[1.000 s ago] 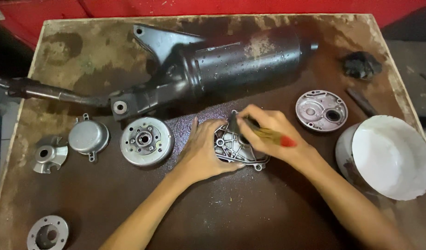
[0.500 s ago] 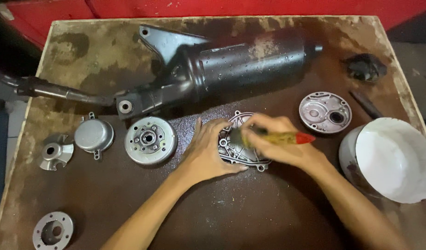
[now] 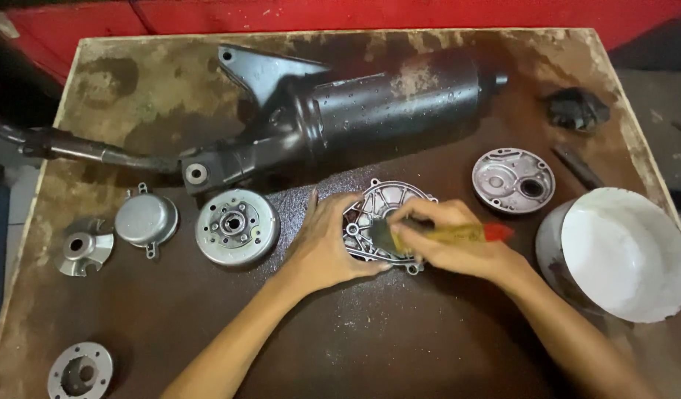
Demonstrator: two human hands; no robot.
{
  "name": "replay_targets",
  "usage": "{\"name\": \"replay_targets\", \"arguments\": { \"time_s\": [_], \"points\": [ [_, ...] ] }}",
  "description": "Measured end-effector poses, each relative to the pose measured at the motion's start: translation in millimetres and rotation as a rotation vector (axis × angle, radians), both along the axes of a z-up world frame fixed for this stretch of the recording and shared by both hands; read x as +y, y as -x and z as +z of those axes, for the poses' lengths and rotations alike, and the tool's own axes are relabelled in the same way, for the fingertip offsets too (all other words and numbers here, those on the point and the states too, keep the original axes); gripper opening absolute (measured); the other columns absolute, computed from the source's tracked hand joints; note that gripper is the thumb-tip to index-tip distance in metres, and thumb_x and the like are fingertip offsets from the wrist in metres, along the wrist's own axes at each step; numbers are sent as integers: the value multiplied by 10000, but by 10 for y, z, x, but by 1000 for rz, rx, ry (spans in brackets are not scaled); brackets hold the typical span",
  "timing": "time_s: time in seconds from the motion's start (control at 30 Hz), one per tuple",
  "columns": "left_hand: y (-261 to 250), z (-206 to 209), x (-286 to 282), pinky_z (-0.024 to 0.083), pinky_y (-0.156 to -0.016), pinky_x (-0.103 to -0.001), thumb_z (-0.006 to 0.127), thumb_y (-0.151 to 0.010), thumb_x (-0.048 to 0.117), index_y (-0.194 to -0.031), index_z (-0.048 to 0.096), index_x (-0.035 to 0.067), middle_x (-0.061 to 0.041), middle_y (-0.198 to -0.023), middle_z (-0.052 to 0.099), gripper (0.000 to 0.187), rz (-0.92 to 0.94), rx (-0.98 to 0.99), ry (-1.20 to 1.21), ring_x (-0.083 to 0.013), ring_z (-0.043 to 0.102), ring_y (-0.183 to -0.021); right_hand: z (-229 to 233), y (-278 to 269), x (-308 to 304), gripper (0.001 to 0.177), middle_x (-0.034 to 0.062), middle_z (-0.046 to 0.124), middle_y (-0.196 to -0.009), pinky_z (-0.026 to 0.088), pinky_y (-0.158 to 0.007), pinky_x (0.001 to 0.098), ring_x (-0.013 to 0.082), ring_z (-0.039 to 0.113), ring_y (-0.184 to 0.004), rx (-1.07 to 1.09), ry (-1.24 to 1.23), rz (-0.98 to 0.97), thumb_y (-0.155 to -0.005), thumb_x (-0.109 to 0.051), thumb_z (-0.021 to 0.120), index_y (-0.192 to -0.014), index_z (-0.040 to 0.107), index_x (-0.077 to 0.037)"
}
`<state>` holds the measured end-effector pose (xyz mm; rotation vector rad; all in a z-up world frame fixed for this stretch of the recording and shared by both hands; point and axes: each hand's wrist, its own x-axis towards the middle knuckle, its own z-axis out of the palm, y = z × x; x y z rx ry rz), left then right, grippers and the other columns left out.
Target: The person uses a paintbrush to scrub and clean various disassembled metal mechanical parts on a workbench. They hold a complex housing component in their left hand while scrubbing it with the brush in their right hand, then switch to cleaning a smaller circular metal part.
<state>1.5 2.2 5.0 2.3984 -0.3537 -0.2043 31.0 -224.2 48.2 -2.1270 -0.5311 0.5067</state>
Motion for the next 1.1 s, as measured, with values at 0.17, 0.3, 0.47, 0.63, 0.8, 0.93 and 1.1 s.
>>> {"name": "replay_targets", "arguments": {
  "time_s": [0.17,0.3,0.47,0.63,0.8,0.93,1.1],
  "points": [
    [-3,-18,-11,46,-1266,-554,941,-510,616,-1491,328,36,-211,-1520,401,1294,17,23,-14,-362,307,-1479,7,-91,73,132,73,778,-809,587,-556,284,130,757,-671,-300,-66,-52,-937,-147,660,-1042,669,-68],
    [-48,-10,-38,46,-1217,-570,960,-471,613,-1490,306,49,-207,-1538,354,1336,53,114,-78,-402,209,-1498,-58,-190,122,150,57,804,-793,582,-499,313,162,770,-626,-66,89,81,-929,-183,616,-983,732,-106],
    [-10,13,-4,54,-1257,-564,938,-488,626,-1480,346,49,-189,-1510,418,1291,38,64,-18,-376,293,-1478,-136,-139,154,173,110,761,-834,585,-596,307,165,765,-719,-495,-118,7,-953,-174,675,-1073,678,-50],
    [8,-18,10,43,-1275,-570,934,-528,603,-1466,378,36,-195,-1478,468,1229,12,-12,20,-351,370,-1461,-87,-160,128,150,89,781,-791,567,-534,313,154,744,-652,-194,100,-124,-941,-180,670,-1041,748,-100],
    [-6,-8,10,46,-1264,-559,949,-495,570,-1461,379,45,-190,-1472,464,1239,11,-3,24,-341,387,-1446,-395,-60,-166,131,93,796,-864,573,-706,272,124,731,-758,-269,-225,85,-925,-102,681,-1023,719,-24],
    [12,-21,2,40,-1263,-561,954,-495,573,-1451,384,45,-198,-1473,456,1232,10,1,28,-348,378,-1448,-441,39,-235,122,97,755,-853,555,-641,248,109,694,-740,-452,-248,-268,-965,-91,644,-1038,698,-10],
    [-21,-19,-29,30,-1239,-563,966,-472,587,-1456,359,33,-207,-1487,419,1282,27,-7,22,-351,365,-1442,-1363,-259,-811,89,57,771,-807,524,-526,243,91,687,-545,-455,-144,-233,-865,-86,623,-862,711,-70]
  ]
}}
